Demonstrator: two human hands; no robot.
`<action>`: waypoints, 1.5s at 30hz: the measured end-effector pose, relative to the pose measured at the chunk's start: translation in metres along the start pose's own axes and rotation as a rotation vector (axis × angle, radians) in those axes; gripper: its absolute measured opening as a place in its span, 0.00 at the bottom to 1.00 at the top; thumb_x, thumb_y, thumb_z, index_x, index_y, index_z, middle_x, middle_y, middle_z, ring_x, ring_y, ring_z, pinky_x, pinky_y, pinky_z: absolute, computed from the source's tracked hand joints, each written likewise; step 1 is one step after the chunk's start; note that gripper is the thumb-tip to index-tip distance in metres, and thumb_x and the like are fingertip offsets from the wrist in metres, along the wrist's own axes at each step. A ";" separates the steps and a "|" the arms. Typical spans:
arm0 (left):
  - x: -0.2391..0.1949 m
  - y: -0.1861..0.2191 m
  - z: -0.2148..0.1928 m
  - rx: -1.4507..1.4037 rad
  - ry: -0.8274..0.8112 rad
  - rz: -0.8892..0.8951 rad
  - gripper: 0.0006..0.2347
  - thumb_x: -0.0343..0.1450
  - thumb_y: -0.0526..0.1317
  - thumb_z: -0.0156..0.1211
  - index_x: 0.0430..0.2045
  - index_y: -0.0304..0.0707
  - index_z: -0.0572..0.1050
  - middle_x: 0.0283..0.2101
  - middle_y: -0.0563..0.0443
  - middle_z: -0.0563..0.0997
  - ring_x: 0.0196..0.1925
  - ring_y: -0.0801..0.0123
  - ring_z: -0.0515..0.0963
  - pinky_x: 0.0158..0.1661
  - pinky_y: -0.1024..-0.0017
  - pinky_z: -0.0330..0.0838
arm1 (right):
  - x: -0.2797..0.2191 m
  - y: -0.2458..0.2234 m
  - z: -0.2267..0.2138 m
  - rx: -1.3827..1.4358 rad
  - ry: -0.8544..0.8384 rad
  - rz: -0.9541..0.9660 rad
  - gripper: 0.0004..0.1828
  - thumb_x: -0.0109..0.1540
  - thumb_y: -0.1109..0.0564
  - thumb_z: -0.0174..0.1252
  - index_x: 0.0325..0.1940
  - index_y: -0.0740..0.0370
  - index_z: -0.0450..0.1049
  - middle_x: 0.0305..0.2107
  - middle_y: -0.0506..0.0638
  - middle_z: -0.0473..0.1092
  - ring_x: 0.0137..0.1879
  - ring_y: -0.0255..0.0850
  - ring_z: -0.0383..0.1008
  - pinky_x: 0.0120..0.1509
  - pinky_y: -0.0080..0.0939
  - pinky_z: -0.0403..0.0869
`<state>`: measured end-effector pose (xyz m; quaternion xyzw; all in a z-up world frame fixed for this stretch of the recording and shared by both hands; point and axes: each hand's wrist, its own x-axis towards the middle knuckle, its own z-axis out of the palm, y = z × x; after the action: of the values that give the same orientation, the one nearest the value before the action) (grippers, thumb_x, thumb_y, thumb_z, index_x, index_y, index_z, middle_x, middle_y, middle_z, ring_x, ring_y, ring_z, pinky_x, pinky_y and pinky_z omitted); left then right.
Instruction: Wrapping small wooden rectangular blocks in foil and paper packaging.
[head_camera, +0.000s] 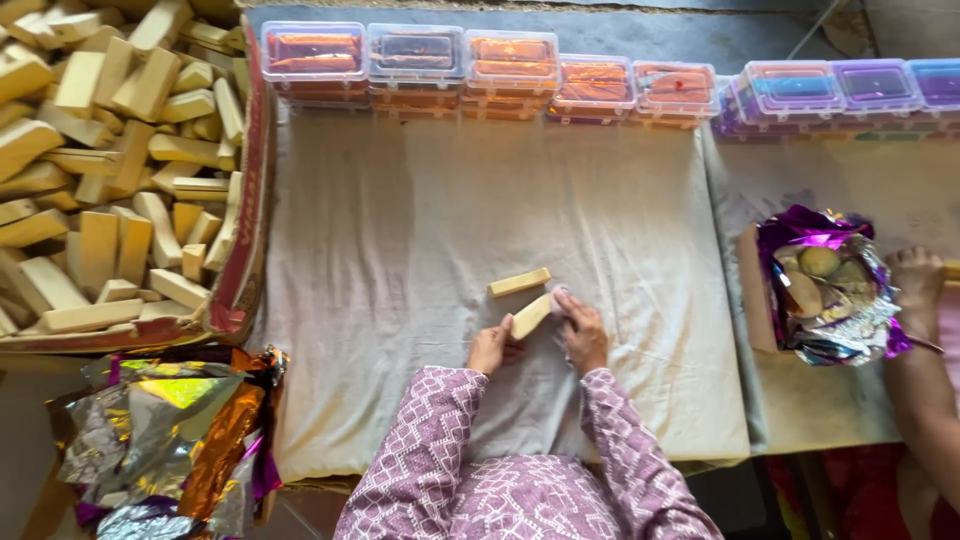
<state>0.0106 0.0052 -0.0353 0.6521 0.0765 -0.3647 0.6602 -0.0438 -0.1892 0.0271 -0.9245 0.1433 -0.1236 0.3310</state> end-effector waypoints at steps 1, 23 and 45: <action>-0.002 -0.004 -0.006 0.003 0.011 0.004 0.29 0.75 0.60 0.48 0.37 0.25 0.82 0.32 0.42 0.87 0.31 0.65 0.88 0.34 0.67 0.84 | 0.004 0.004 0.002 0.009 -0.002 -0.007 0.28 0.61 0.65 0.57 0.65 0.47 0.76 0.62 0.44 0.72 0.59 0.47 0.72 0.67 0.44 0.71; -0.015 0.067 -0.082 0.949 0.761 0.577 0.24 0.66 0.46 0.67 0.55 0.41 0.72 0.55 0.45 0.75 0.57 0.52 0.74 0.56 0.57 0.67 | 0.005 0.005 0.001 0.130 -0.006 -0.036 0.27 0.60 0.64 0.52 0.64 0.50 0.75 0.63 0.48 0.70 0.67 0.46 0.69 0.73 0.46 0.62; 0.054 -0.036 -0.009 -0.359 -0.014 -0.047 0.20 0.68 0.45 0.70 0.51 0.31 0.79 0.43 0.47 0.84 0.37 0.71 0.83 0.37 0.72 0.82 | 0.011 -0.015 -0.011 0.047 -0.094 0.294 0.27 0.61 0.62 0.55 0.64 0.43 0.76 0.59 0.53 0.66 0.48 0.48 0.75 0.55 0.43 0.75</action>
<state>0.0320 -0.0032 -0.0967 0.5190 0.1509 -0.3652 0.7580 -0.0343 -0.1881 0.0463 -0.8904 0.2583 -0.0336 0.3734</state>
